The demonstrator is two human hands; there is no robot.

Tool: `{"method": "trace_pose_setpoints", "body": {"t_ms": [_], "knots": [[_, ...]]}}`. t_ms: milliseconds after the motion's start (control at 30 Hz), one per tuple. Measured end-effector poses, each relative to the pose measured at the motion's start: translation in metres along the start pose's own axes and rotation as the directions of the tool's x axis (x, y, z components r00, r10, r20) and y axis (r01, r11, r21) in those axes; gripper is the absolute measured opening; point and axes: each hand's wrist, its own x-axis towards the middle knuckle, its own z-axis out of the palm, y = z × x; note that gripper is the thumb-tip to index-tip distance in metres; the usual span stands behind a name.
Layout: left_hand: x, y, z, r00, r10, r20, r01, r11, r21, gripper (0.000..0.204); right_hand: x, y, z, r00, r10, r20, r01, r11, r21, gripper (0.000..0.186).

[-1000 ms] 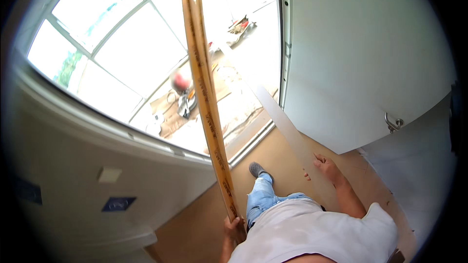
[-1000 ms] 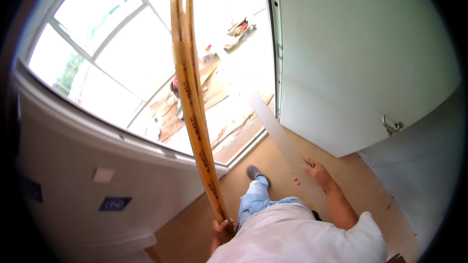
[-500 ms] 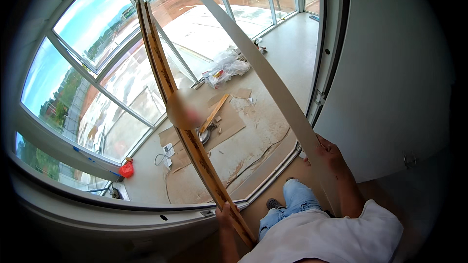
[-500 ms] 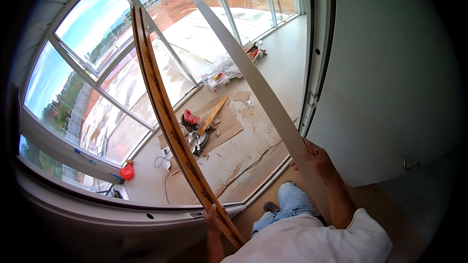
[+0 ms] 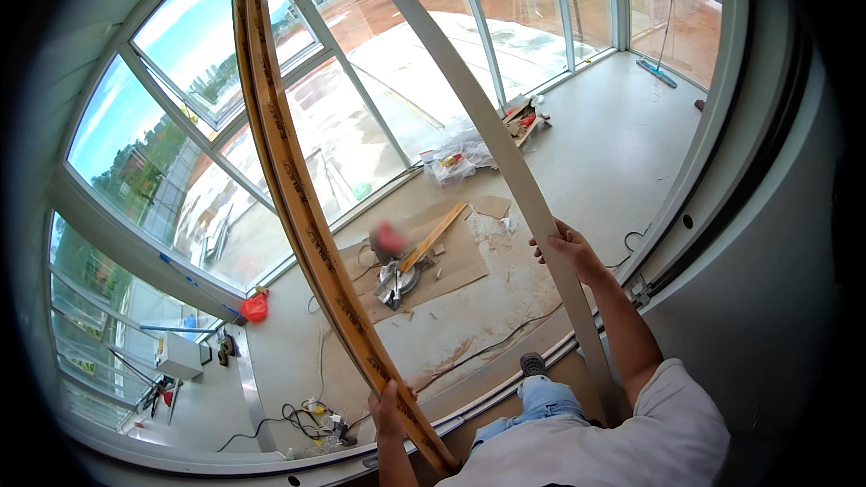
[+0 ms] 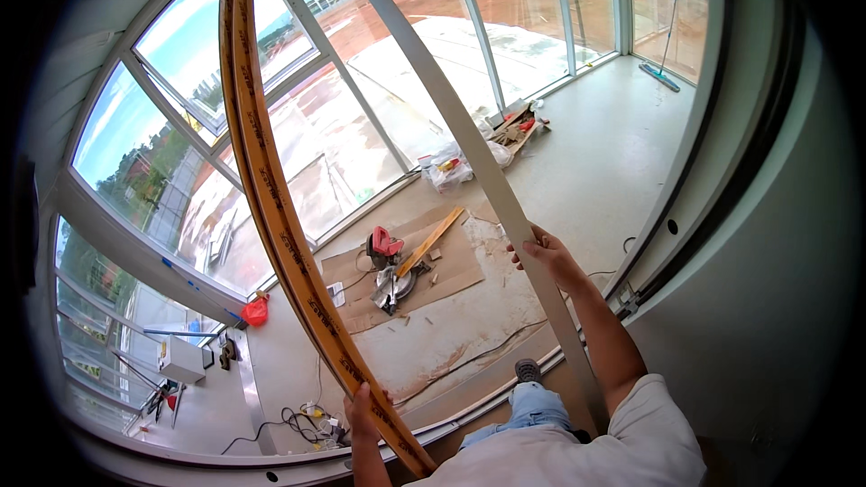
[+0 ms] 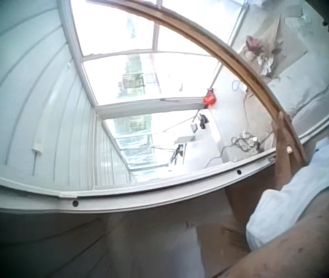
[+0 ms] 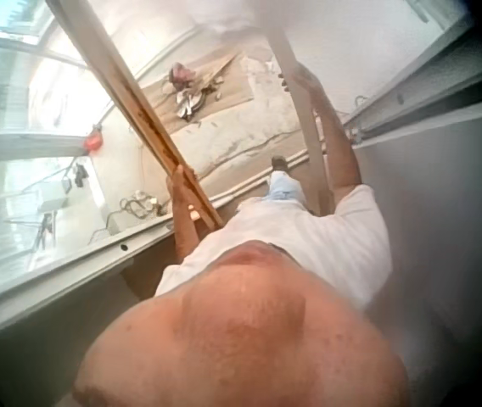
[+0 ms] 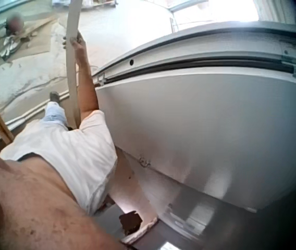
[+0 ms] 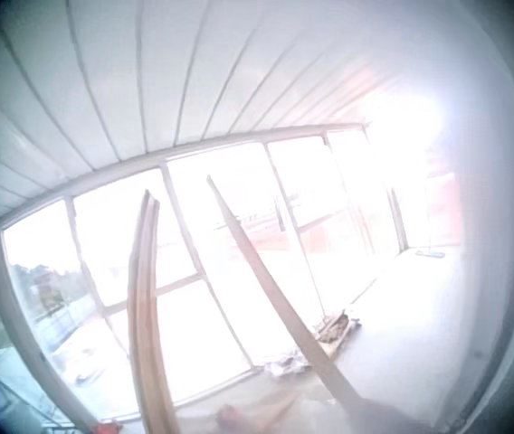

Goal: The person sits on the floor and installs a long wooden trim piece along the base of a wall, adjusting it to fit the corner. They then walk to a miter saw station and cut several smaller wooden strips to size.

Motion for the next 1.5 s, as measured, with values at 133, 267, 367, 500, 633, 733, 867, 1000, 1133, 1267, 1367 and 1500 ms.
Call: {"method": "trace_pose_setpoints", "body": {"t_ms": [133, 267, 367, 500, 633, 733, 867, 1000, 1133, 1267, 1367, 1500], "knots": [[0.016, 0.021, 0.038, 0.994, 0.103, -0.038, -0.102, 0.995, 0.013, 0.026, 0.055, 0.049, -0.010, 0.981, -0.102, -0.163, 0.083, 0.990, -0.118, 0.057], [0.028, 0.056, 0.054, 0.984, 0.157, -0.084, -0.152, 0.987, 0.060, 0.026, 0.092, 0.049, -0.015, 0.959, -0.217, -0.181, 0.182, 0.964, -0.194, 0.053], [0.036, 0.077, 0.064, 0.977, 0.172, -0.124, -0.165, 0.984, 0.065, 0.026, 0.118, 0.038, -0.025, 0.940, -0.290, -0.180, 0.236, 0.933, -0.271, 0.049], [0.056, 0.098, 0.069, 0.957, 0.250, -0.147, -0.235, 0.965, 0.113, 0.028, 0.161, 0.016, -0.023, 0.909, -0.373, -0.185, 0.304, 0.898, -0.317, 0.046], [0.083, 0.127, 0.078, 0.929, 0.337, -0.154, -0.326, 0.941, 0.093, 0.033, 0.202, -0.001, -0.002, 0.884, -0.433, -0.175, 0.375, 0.881, -0.289, 0.046], [0.113, 0.163, 0.098, 0.910, 0.365, -0.195, -0.354, 0.931, 0.090, 0.039, 0.238, -0.015, 0.009, 0.861, -0.484, -0.156, 0.445, 0.865, -0.231, 0.045], [0.163, 0.202, 0.111, 0.870, 0.422, -0.254, -0.391, 0.905, 0.166, 0.047, 0.285, -0.027, 0.033, 0.811, -0.576, -0.106, 0.540, 0.805, -0.244, 0.042], [0.207, 0.223, 0.102, 0.836, 0.499, -0.226, -0.458, 0.863, 0.212, 0.052, 0.328, -0.021, 0.054, 0.761, -0.637, -0.122, 0.603, 0.764, -0.231, 0.041], [0.224, 0.206, 0.079, 0.798, 0.563, -0.213, -0.532, 0.825, 0.188, 0.055, 0.326, 0.001, 0.058, 0.723, -0.684, -0.091, 0.659, 0.724, -0.206, 0.045], [0.250, 0.193, 0.050, 0.746, 0.638, -0.188, -0.612, 0.770, 0.182, 0.057, 0.332, 0.032, 0.078, 0.695, -0.709, -0.123, 0.701, 0.705, -0.106, 0.051], [0.261, 0.194, 0.056, 0.722, 0.669, -0.176, -0.650, 0.743, 0.158, 0.057, 0.319, 0.052, 0.103, 0.680, -0.706, -0.197, 0.703, 0.705, -0.096, 0.056], [0.283, 0.186, 0.064, 0.720, 0.688, -0.086, -0.667, 0.722, 0.184, 0.055, 0.306, 0.081, 0.117, 0.699, -0.670, -0.249, 0.682, 0.730, -0.050, 0.061]]}}
